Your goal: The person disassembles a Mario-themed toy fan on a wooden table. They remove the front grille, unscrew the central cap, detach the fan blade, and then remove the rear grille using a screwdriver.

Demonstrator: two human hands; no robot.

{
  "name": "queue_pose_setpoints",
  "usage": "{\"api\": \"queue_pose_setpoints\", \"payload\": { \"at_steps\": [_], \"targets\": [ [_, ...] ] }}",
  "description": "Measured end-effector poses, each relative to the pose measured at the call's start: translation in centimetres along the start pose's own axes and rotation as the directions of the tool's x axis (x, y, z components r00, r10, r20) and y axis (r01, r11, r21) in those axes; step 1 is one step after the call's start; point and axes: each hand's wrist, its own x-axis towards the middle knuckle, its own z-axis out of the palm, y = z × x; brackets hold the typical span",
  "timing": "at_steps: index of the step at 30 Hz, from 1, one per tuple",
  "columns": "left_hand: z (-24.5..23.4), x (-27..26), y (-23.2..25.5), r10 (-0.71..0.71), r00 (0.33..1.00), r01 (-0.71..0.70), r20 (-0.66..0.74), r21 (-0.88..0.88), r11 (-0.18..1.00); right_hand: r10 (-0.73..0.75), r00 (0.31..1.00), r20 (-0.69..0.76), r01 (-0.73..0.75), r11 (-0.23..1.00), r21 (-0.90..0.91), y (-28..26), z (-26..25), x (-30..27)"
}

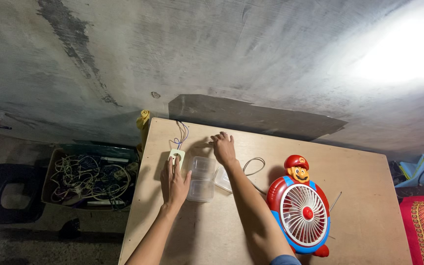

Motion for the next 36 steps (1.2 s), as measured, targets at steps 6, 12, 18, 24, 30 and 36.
{"api": "queue_pose_setpoints", "payload": {
  "at_steps": [6,12,18,24,30,36],
  "targets": [
    [-1.6,-0.4,1.5,-0.01,0.998,0.013,0.058,-0.042,0.999,-0.1,0.99,-0.103,0.109,0.99,0.091,-2.9,-2.2,0.0],
    [-3.1,0.0,3.7,0.04,0.996,-0.038,0.08,-0.029,0.999,0.052,0.979,-0.196,-0.003,0.97,0.241,-3.0,-6.7,-3.9],
    [-4.4,0.0,8.1,0.161,0.981,-0.149,0.106,-0.113,0.982,0.135,0.934,-0.331,-0.045,0.963,0.266,-1.8,-10.9,-13.0],
    [-3.9,-2.6,14.4,0.303,0.943,-0.273,0.139,-0.202,0.941,0.141,0.896,-0.421,-0.025,0.962,0.271,1.2,-14.0,-21.2],
    [-1.9,-5.3,21.7,0.428,0.88,-0.378,0.205,-0.242,0.894,0.122,0.873,-0.473,0.009,0.965,0.264,8.3,-18.4,-27.2],
    [1.9,-8.5,27.8,0.609,0.758,-0.534,0.233,-0.316,0.784,0.182,0.902,-0.39,-0.072,0.957,0.281,15.7,-19.8,-32.6]
  ]
}}
